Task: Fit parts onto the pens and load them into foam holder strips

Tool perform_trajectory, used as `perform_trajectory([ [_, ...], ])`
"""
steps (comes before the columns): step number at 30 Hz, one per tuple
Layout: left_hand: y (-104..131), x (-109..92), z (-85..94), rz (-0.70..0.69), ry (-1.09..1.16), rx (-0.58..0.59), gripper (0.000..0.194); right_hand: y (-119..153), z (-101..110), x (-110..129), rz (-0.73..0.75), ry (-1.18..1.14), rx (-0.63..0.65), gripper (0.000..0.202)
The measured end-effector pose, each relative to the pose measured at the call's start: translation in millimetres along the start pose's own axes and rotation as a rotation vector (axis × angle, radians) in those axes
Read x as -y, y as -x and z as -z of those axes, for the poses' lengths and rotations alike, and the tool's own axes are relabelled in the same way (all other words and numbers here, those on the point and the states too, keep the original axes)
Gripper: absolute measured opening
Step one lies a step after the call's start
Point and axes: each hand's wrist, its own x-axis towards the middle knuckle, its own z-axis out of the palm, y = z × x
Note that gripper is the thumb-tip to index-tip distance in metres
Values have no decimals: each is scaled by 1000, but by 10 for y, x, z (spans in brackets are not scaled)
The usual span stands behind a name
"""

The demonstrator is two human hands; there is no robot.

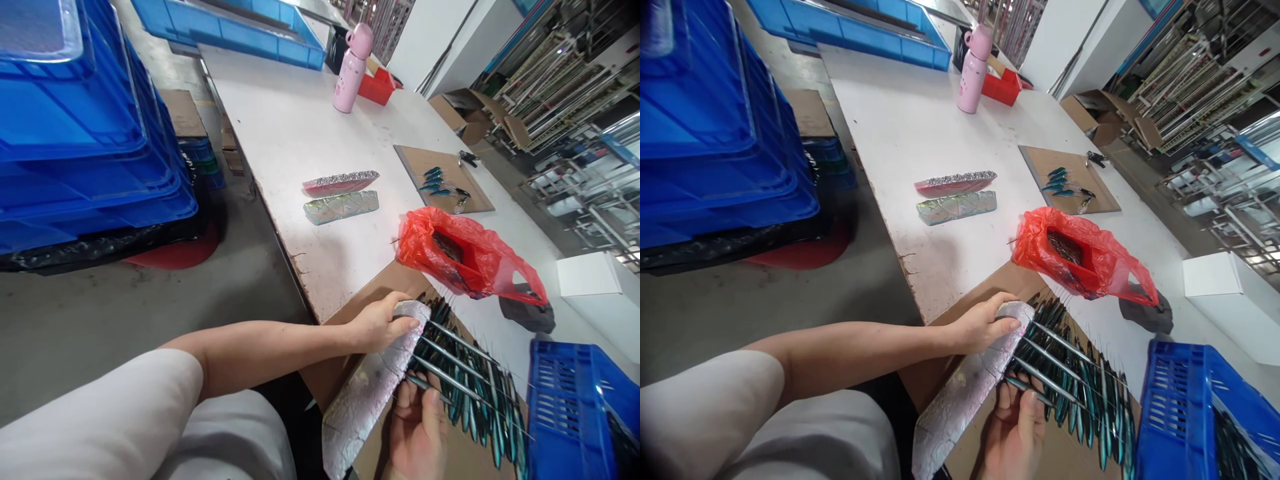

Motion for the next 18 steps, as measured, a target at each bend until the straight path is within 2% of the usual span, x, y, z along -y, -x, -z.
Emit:
perform_trajectory([
  [9, 8, -7, -6, -2, -37, -3, 46, 46, 51, -40, 65, -6, 4, 28],
  [18, 14, -30, -27, 29, -82, -21, 48, 23, 30, -37, 8, 40, -22, 27],
])
